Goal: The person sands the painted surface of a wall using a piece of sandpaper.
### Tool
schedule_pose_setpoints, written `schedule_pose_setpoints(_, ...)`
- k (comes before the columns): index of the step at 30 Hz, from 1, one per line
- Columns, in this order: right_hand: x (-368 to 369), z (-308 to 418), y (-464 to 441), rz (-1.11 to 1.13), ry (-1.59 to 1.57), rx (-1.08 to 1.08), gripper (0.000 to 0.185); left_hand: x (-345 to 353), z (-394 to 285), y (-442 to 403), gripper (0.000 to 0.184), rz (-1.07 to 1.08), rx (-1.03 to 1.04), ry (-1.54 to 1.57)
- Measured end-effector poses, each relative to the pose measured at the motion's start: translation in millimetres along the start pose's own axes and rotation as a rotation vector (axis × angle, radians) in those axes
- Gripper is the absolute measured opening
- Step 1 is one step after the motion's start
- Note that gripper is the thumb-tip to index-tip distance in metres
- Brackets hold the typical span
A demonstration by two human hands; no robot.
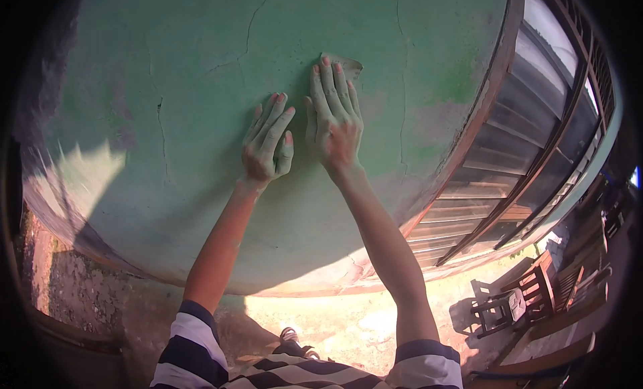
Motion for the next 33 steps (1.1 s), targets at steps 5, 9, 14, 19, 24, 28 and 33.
schedule_pose_setpoints(5,38.4,26.9,92.8,0.140,0.014,0.068,0.048,-10.6,4.9,10.0,0.041,-0.100,-0.093,0.024)
schedule_pose_setpoints(9,37.3,21.1,98.1,0.170,0.061,-0.035,0.046,-10.7,3.6,16.8,0.041,-0.101,-0.146,0.047)
schedule_pose_setpoints(14,-1.7,1.5,-13.4,-0.026,0.050,0.057,0.047,-5.1,1.0,35.8,0.043,-0.073,-0.161,0.034)
schedule_pose_setpoints(19,33.0,30.8,97.6,0.154,0.077,0.081,0.049,-4.7,7.5,60.7,0.040,-0.081,-0.229,0.021)
schedule_pose_setpoints(24,38.1,30.3,104.0,0.216,0.107,0.085,0.052,-0.9,25.7,112.7,0.046,-0.092,-0.381,-0.311)
schedule_pose_setpoints(28,18.8,21.6,26.8,0.120,0.050,0.192,0.051,-4.2,33.4,145.5,0.048,-0.044,-0.506,-0.516)
schedule_pose_setpoints(33,49.2,48.1,118.1,0.235,0.054,0.174,0.051,-23.0,52.3,166.4,0.049,-0.110,-0.578,-0.516)
Point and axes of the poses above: each hand's wrist, its own y-axis away from the middle knuckle, its own x-axis out of the palm, z = x × y, the point moved 8 cm from there along -y, towards the middle knuckle, and after that the axes turned 8 degrees about -x, right-handed, at the moved point
